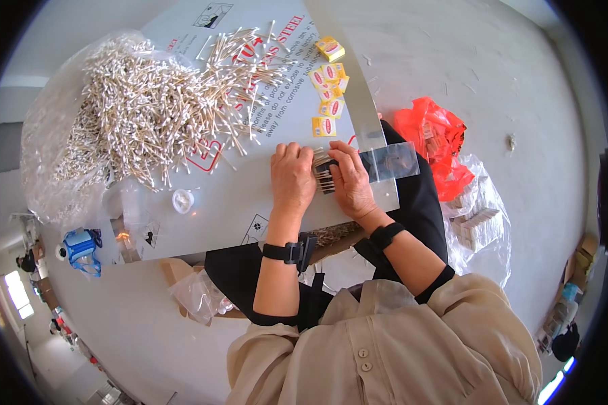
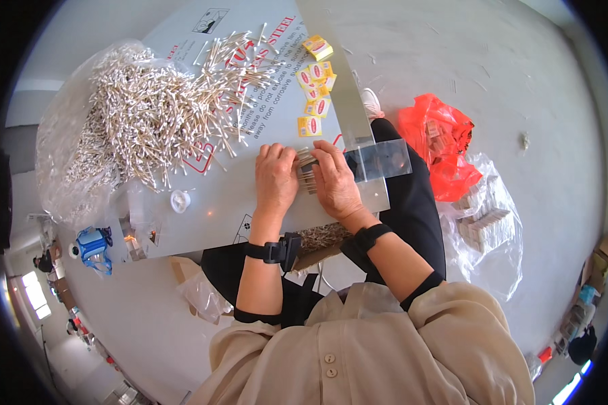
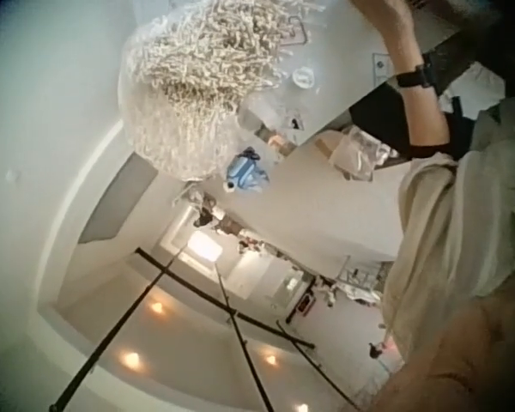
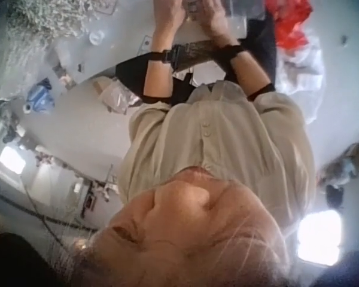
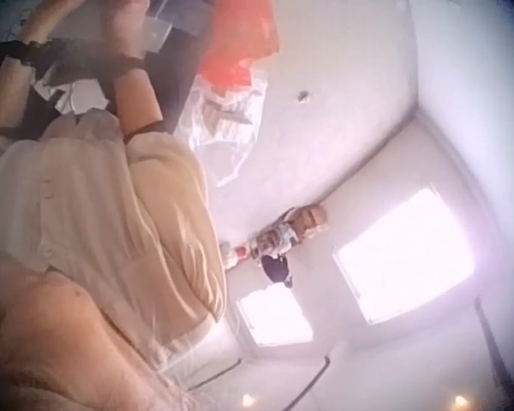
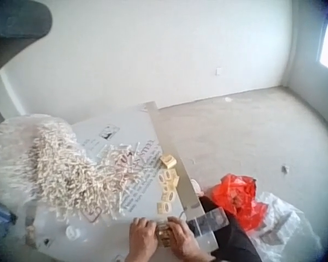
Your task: Packing cotton swabs into plastic bags and sealing them with stickers.
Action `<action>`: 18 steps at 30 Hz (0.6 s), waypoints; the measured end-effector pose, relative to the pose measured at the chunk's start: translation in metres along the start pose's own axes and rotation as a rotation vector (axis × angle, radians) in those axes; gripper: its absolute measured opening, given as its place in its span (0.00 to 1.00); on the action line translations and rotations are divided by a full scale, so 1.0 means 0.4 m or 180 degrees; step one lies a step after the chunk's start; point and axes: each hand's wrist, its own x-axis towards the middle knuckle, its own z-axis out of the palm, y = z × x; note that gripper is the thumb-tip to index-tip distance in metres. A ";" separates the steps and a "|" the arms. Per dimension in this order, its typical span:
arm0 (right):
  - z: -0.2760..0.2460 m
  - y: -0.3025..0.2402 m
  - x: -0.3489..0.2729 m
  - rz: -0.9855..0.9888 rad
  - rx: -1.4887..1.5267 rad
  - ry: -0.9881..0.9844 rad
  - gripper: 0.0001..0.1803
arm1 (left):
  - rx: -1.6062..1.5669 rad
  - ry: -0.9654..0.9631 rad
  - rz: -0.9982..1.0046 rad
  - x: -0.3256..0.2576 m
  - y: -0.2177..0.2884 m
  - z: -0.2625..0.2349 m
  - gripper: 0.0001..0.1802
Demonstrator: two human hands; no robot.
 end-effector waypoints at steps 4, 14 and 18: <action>-0.002 0.000 0.000 0.0017 0.0059 0.0000 0.17 | -0.0175 0.0490 -0.0399 0.008 -0.032 -0.014 0.07; -0.006 -0.004 0.001 0.0070 -0.0020 -0.0122 0.16 | 0.0898 0.0752 -0.0311 0.094 -0.207 -0.096 0.13; -0.006 -0.011 0.003 0.0077 -0.0018 -0.0144 0.16 | 0.0723 0.0332 -0.0005 0.120 -0.224 -0.080 0.10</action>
